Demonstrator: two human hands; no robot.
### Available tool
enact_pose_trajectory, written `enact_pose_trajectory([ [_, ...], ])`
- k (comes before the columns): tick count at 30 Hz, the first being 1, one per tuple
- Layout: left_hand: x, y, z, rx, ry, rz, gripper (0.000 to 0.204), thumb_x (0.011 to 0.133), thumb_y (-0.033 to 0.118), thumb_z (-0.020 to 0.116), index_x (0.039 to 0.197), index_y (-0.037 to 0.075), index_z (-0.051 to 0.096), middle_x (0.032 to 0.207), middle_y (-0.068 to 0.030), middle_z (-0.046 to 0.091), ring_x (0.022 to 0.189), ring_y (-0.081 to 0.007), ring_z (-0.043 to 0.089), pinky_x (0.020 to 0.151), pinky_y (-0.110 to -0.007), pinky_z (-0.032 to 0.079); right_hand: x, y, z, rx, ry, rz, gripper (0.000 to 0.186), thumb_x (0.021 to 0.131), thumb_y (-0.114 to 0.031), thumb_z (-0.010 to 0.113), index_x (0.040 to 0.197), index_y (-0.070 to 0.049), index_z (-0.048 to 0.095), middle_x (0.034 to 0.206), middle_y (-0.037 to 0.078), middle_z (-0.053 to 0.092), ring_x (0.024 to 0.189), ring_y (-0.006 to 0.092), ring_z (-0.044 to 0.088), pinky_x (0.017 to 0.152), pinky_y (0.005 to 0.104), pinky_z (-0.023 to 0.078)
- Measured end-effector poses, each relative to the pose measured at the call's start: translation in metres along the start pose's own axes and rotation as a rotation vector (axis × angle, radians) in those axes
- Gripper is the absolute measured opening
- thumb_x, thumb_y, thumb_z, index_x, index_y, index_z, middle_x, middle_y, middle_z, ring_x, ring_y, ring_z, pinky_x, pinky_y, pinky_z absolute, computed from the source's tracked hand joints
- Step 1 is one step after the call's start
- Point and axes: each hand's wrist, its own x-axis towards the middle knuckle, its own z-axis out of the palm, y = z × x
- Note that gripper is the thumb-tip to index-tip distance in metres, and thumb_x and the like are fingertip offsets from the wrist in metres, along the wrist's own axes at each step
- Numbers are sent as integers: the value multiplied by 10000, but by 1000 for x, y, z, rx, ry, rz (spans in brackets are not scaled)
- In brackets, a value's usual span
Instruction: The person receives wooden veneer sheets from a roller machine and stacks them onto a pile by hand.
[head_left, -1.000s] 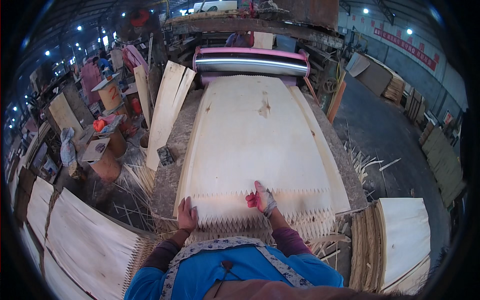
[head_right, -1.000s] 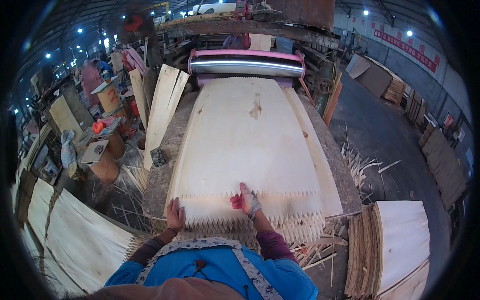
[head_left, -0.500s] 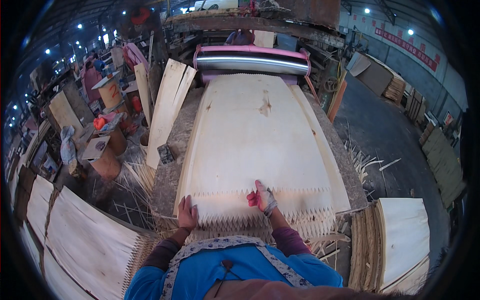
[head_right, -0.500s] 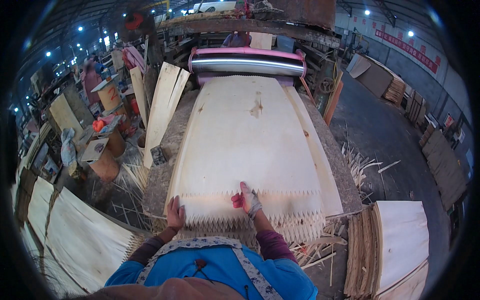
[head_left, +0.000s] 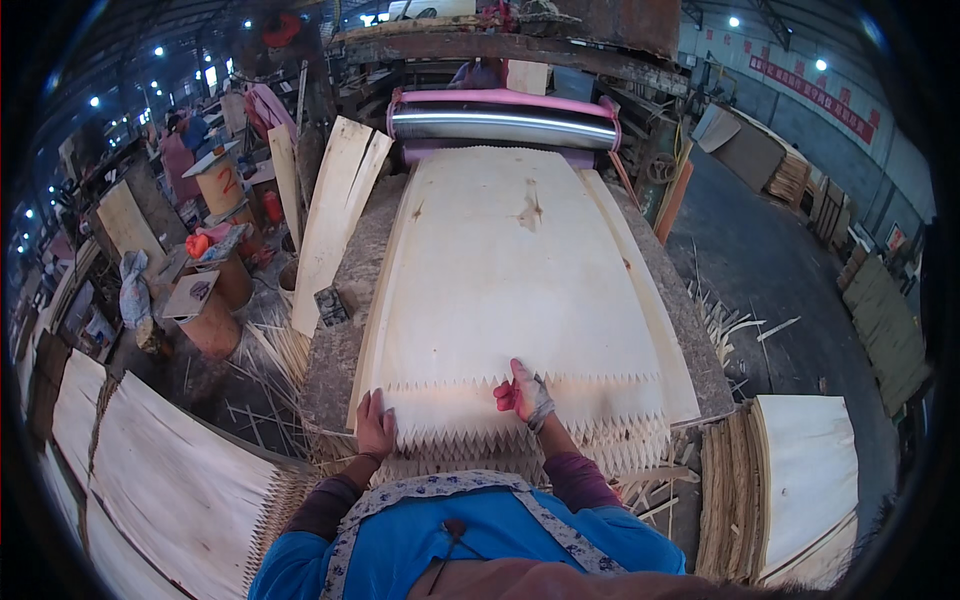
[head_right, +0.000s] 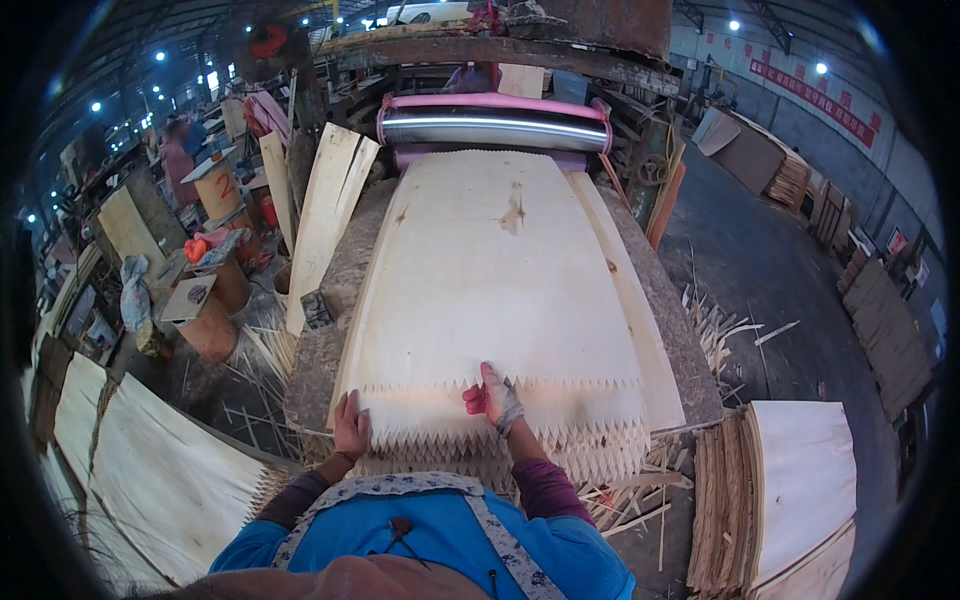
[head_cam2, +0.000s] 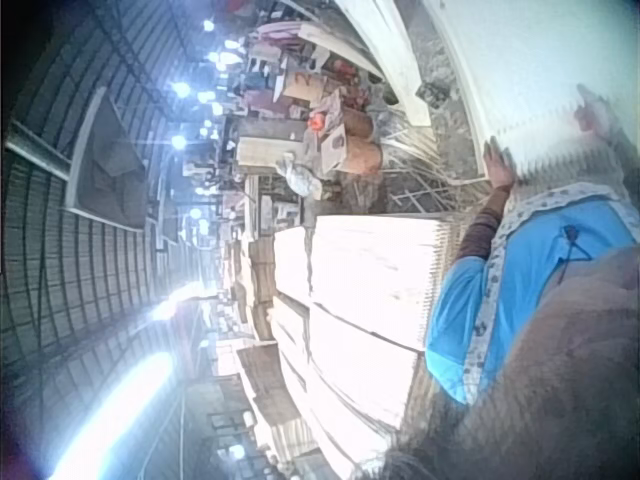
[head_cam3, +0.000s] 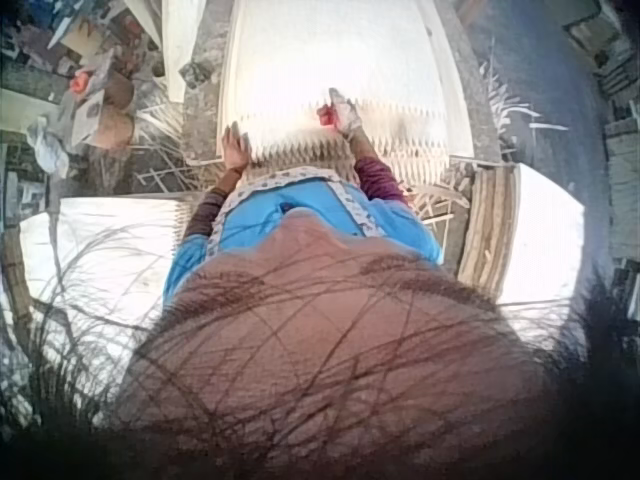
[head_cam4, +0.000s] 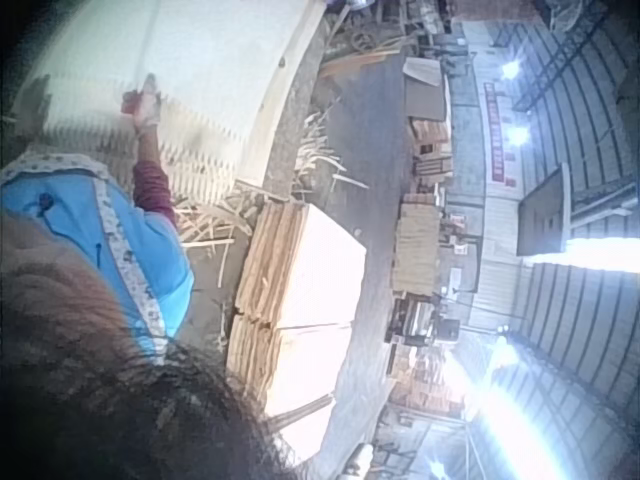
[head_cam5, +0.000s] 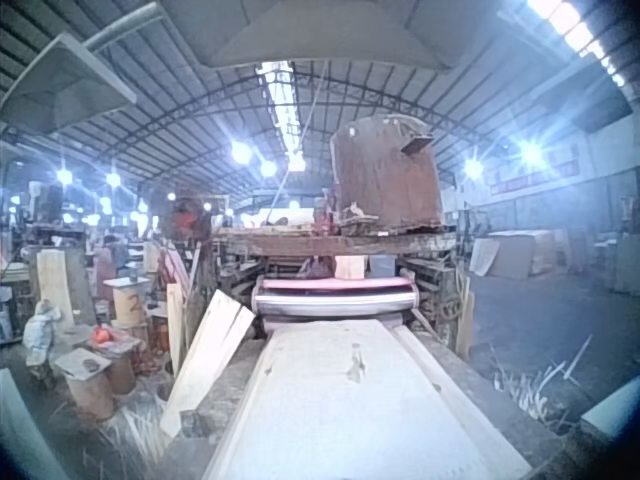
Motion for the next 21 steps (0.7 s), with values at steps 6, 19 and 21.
enact_pose_trajectory([
  [6,-1,-1,0,-2,8,3,483,823,240,459,1239,13,364,1217,-271,367,1116,-407,363,953,-412,308,1,2,-2,1,-10,0,495,794,-524,499,1081,-126,438,629,120,562,443,231,530,411,344,457],
  [19,-1,-4,3,5,28,22,479,825,239,460,1237,11,371,1209,-273,375,1110,-410,371,945,-409,316,5,3,-4,-20,-9,33,528,811,-549,445,1152,-149,400,653,117,563,451,225,523,441,345,455],
  [21,-1,-4,3,2,28,21,479,823,237,461,1236,10,373,1210,-273,375,1112,-409,370,946,-409,316,4,2,-3,-28,-6,29,532,800,-559,456,1126,-141,416,649,113,559,449,229,522,447,354,457],
])
